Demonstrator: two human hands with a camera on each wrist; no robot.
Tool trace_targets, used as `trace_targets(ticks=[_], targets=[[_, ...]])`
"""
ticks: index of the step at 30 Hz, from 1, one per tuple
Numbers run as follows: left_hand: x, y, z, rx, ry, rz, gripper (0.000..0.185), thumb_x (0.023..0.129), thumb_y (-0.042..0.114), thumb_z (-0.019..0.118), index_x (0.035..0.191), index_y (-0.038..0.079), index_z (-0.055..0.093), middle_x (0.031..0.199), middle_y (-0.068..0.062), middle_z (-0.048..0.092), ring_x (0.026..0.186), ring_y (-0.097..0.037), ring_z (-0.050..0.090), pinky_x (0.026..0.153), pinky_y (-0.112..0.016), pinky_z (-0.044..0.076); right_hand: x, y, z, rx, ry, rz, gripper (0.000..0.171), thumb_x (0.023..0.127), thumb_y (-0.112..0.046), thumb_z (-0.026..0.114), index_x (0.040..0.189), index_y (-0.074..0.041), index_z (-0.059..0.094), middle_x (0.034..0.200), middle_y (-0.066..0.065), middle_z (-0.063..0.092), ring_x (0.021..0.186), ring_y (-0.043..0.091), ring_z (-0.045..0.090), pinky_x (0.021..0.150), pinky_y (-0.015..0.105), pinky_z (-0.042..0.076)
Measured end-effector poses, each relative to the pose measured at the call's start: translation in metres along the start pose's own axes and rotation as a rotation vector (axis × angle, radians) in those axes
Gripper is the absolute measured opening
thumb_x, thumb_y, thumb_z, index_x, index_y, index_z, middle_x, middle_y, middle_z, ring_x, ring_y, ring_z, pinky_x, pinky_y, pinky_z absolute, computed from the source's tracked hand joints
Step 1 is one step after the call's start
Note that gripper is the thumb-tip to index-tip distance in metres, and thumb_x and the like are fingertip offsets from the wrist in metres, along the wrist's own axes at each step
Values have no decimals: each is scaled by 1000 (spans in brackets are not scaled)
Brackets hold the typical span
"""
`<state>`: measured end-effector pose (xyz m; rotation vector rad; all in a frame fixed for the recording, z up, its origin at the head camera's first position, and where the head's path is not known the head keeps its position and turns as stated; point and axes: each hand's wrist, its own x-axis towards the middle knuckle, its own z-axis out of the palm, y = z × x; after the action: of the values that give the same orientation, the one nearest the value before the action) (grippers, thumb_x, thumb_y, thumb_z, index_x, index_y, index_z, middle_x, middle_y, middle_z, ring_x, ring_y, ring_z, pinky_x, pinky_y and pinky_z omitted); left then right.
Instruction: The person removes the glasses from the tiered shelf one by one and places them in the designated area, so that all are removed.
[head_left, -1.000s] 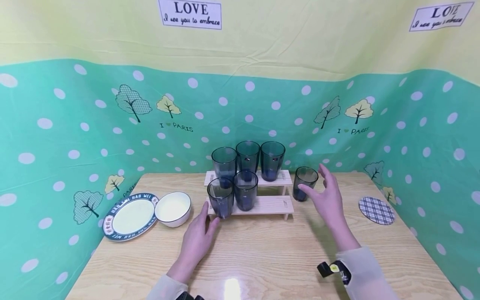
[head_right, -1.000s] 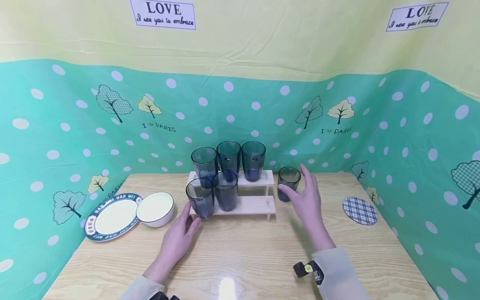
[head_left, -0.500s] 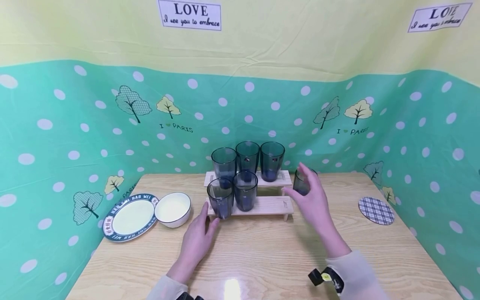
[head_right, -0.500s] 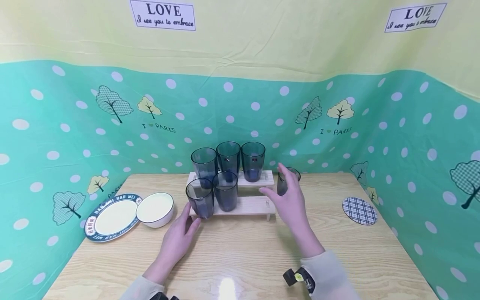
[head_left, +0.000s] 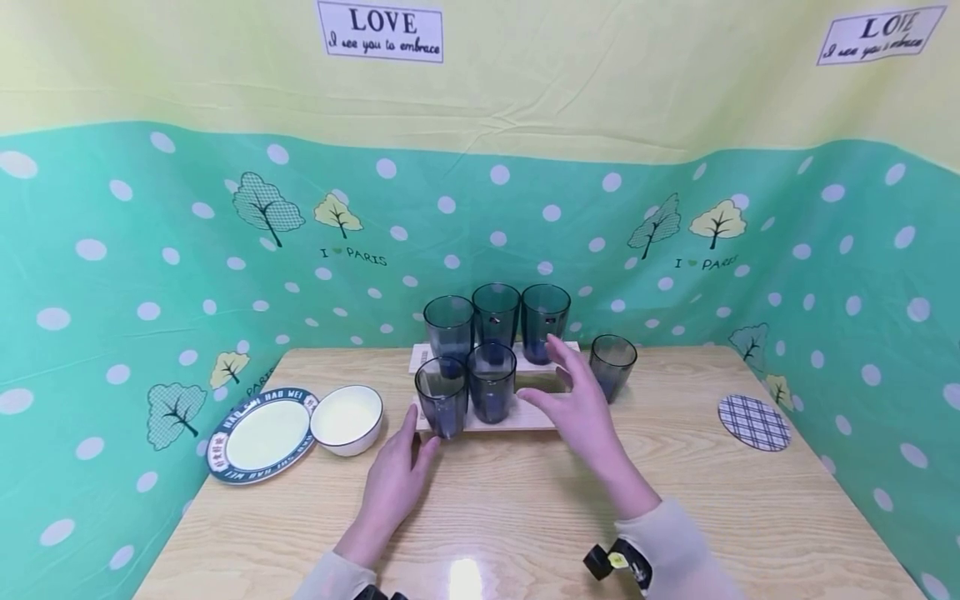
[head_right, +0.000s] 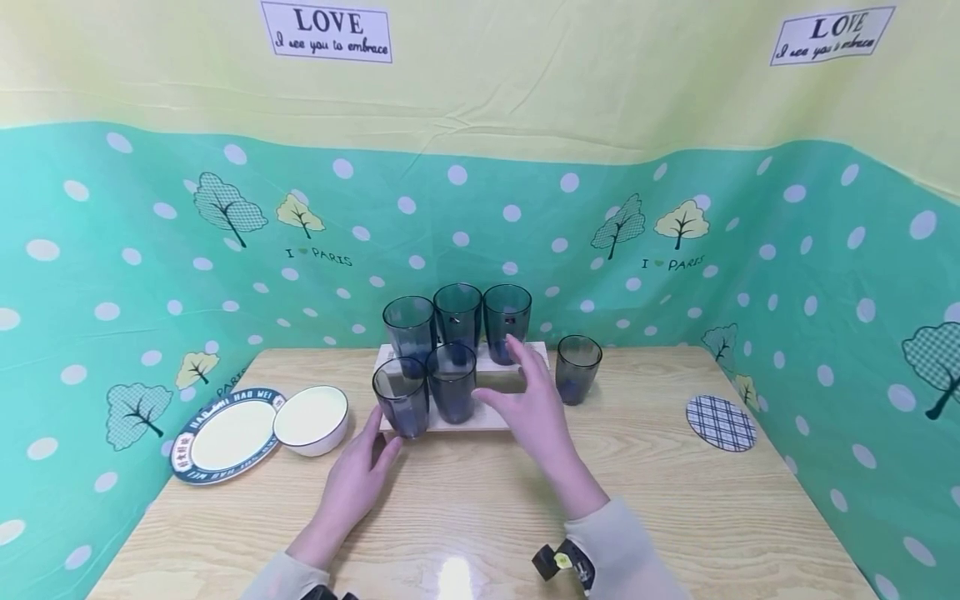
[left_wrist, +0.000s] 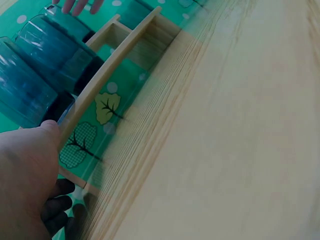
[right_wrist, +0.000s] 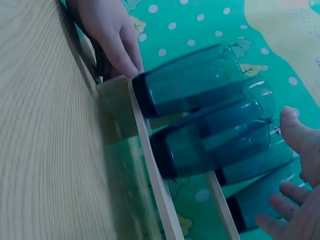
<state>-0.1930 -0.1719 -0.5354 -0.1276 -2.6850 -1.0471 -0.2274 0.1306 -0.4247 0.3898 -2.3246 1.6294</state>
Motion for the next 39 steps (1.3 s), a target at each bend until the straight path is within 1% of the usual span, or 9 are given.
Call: trace_targets(ticks=[2,6,9,13,17,20,25,33,39], targets=[[0,0,0,2,0,0,77,113,38,66,173,3,32,155,-28,60,142,-47,59,119,-63,47,1,0,5,-5,-15,1,98,87,-22,97,170,-15,43,164,10,53,151,30,50,125,52,43],[0,0,0,4,-1,1,78,113,38,66,173,3,31,155,-28,60,142,-46,59,119,-63,47,1,0,16,9,-51,8,99,86,-23,97,169,-14,44,163,13,53,152,31,50,125,53,44],[0,-1,1,2,-2,0,78,113,39,66,173,4,31,155,-28,60,142,-46,59,119,-63,47,0,2,24,27,-69,41,99,87,-25,97,170,-16,43,164,11,52,150,30,52,125,52,45],[0,-1,1,1,-1,2,78,113,39,66,173,4,31,154,-28,60,142,-46,59,119,-63,47,0,5,34,47,-84,92,101,88,-28,96,171,-20,41,165,6,50,148,27,52,124,50,45],[0,0,1,3,0,4,78,113,40,66,173,4,32,154,-28,60,142,-46,59,119,-63,47,0,9,42,65,-82,106,105,86,-26,98,172,-20,39,165,9,50,148,30,53,123,49,47],[0,0,1,5,-2,1,78,113,40,66,173,4,32,154,-28,61,142,-46,59,119,-63,47,0,12,47,68,-81,112,107,85,-25,98,173,-20,37,162,12,53,148,32,53,122,48,48],[0,-1,2,9,-3,-4,78,113,40,66,173,4,32,152,-28,62,141,-46,60,119,-62,47,0,14,53,69,-84,124,109,85,-24,99,174,-23,35,158,13,57,147,33,55,122,49,48],[0,-1,2,9,0,-6,78,113,41,65,173,4,32,151,-27,63,140,-46,60,119,-63,48,0,16,57,85,-88,140,106,89,-22,96,174,-29,33,160,14,55,147,35,54,124,54,45],[-1,-1,2,11,3,0,77,113,40,66,173,4,33,152,-28,62,141,-46,60,119,-63,47,2,15,60,85,-81,159,104,89,-24,96,172,-29,34,158,15,56,147,35,54,124,54,45]])
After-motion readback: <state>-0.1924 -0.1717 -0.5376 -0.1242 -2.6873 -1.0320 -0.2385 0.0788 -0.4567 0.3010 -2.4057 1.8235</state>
